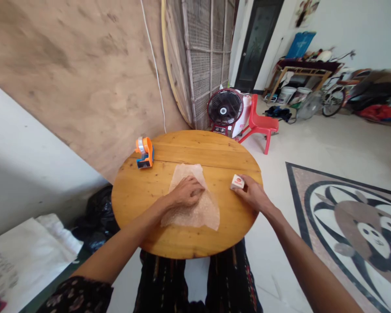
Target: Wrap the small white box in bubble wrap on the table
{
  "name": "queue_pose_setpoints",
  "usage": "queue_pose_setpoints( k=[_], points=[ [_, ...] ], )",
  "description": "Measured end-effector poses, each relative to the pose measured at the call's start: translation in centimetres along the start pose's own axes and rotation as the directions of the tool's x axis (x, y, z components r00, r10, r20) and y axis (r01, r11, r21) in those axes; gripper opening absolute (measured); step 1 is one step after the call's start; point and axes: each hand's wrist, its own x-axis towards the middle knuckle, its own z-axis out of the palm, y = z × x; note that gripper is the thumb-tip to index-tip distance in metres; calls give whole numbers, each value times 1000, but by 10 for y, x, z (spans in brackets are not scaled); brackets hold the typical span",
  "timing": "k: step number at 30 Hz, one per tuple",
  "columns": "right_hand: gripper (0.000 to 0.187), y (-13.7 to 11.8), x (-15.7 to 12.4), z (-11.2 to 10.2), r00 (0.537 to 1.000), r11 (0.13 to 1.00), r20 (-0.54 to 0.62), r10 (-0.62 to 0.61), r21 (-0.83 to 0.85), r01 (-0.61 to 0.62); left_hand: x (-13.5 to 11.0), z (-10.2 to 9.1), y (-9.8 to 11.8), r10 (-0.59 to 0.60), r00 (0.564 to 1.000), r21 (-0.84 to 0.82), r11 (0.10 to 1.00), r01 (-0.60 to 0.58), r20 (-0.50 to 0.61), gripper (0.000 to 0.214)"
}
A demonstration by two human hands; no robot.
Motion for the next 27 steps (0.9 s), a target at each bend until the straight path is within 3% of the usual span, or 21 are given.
queue_pose_setpoints(
  k=[3,5,7,9,10,12,16,21,24,27],
  points=[
    [66,-20,-9,-4,979,985,-172,-108,-153,82,2,-2,0,29,999,13,999,-29,12,50],
    [45,-53,-19,-4,944,969,-221,-245,-94,229,2,-3,1,19,1000,36,999,-19,12,50],
    [28,-92,-26,4,887,888,-69,-457,25,460,2,-2,3,-10,1000,66,998,9,9,39],
    [26,-125,-27,19,747,771,206,-632,71,633,2,0,4,-26,1000,85,996,25,9,27],
    [22,-136,-26,27,689,732,302,-658,41,681,2,0,4,-24,1000,84,996,23,10,25],
    [20,-147,-20,42,664,698,389,-638,-71,712,3,0,2,-6,1000,76,997,5,9,25],
    [22,-139,-4,51,756,758,403,-516,-195,622,4,-1,-3,39,999,52,998,-38,-13,26],
    [27,-130,10,48,828,810,458,-324,-318,493,-1,-1,-11,70,996,24,997,-69,-52,46],
    [30,-129,19,52,889,813,431,-156,-455,363,-6,2,-15,48,997,23,999,-46,-66,50],
    [30,-124,29,55,923,812,375,-82,-512,280,-12,4,-17,15,997,28,1000,-13,-75,42]
  ],
)
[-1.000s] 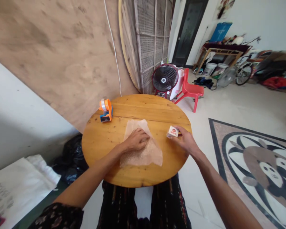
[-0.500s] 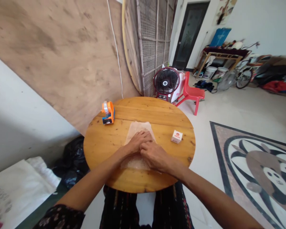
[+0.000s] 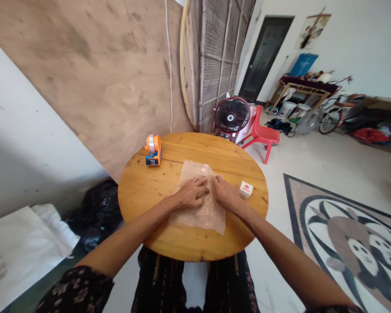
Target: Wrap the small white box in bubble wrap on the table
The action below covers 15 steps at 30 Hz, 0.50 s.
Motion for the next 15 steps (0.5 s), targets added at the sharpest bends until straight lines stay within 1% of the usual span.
queue_pose_setpoints(
  k=[4,7,11,15],
  points=[
    [31,11,10,7,995,995,-22,101,-3,-101,-7,-2,-2,-39,999,10,999,39,6,44],
    [32,16,16,14,990,991,-36,136,-4,-136,-8,-6,-5,-46,999,1,999,46,16,46],
    [32,18,23,20,985,987,-65,159,-13,-160,1,-9,-16,-44,999,-34,998,43,-24,42],
    [33,20,32,26,977,981,-104,187,-30,-191,12,-5,-25,-86,994,-22,996,84,-70,39]
  ],
)
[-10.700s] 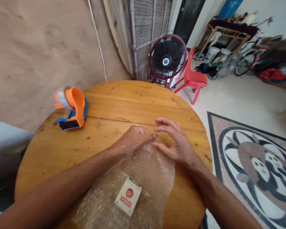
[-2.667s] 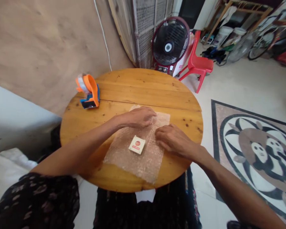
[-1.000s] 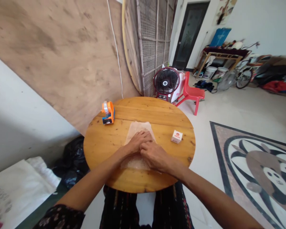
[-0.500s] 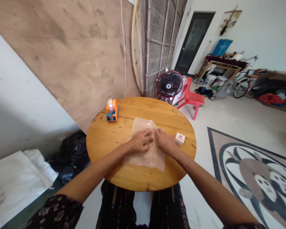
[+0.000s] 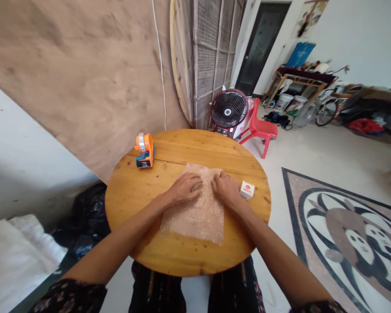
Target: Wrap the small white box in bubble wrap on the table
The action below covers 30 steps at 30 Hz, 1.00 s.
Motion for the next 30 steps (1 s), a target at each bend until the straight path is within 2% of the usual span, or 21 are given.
queue_pose_setpoints(
  k=[6,10,13,16,20,24,30],
  points=[
    [32,2,10,11,995,1000,-104,2,-12,-4,-1,4,3,-43,998,71,996,46,-44,36],
    [25,3,13,13,981,998,-183,-62,-27,58,-4,0,12,-68,997,166,983,73,-38,39],
    [20,5,12,9,974,991,-181,-135,-42,130,-4,-3,16,-80,997,188,979,82,-14,40],
    [21,5,5,3,968,976,-127,-216,-41,212,-6,-4,17,-84,996,199,977,81,3,40],
    [25,-6,-5,-1,950,960,-141,-279,-29,278,-8,-3,19,-79,997,202,976,77,3,43],
    [36,-16,-8,10,895,899,-154,-419,63,432,-9,-2,20,-86,996,186,979,86,-8,43],
    [56,-2,-6,28,927,919,-151,-342,154,364,-12,-5,7,-93,996,206,975,88,14,46]
  ],
)
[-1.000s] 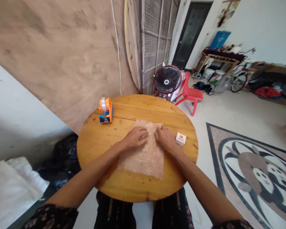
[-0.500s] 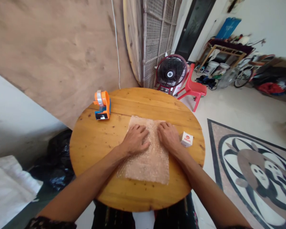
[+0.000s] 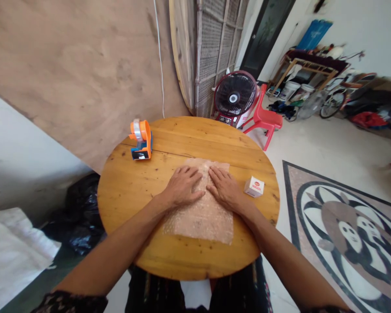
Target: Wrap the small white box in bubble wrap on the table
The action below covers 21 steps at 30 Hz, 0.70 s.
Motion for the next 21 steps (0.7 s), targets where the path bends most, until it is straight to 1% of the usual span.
queue_pose_setpoints(
  k=[4,7,10,12,13,14,16,18,19,21],
  points=[
    [61,6,-2,1,999,999,18,42,19,-43,-2,-4,-15,-27,998,-17,999,28,53,56],
    [64,9,-1,3,998,999,45,34,27,-35,-4,-12,-28,-20,988,-57,998,29,156,61],
    [66,12,0,5,998,999,64,29,25,-30,-9,-21,-43,-17,965,-105,993,46,261,66],
    [67,13,1,5,998,999,65,24,28,-26,-12,-26,-51,-3,955,-127,991,43,296,66],
    [67,13,1,5,998,999,63,24,30,-26,-13,-27,-53,8,958,-135,990,32,285,63],
    [67,12,1,5,998,999,60,25,32,-27,-13,-29,-53,17,969,-141,990,18,247,57],
    [66,12,1,5,998,999,50,29,36,-30,-11,-31,-47,40,994,-161,987,-24,101,42],
    [66,11,0,5,999,998,42,34,44,-36,-8,-30,-36,83,995,-202,975,-93,-54,31],
    [65,11,0,5,999,998,38,37,50,-39,-7,-29,-30,135,987,-229,961,-151,-87,29],
    [65,10,0,5,999,997,29,41,64,-43,-5,-25,-20,223,972,-268,935,-234,-71,27]
  ],
)
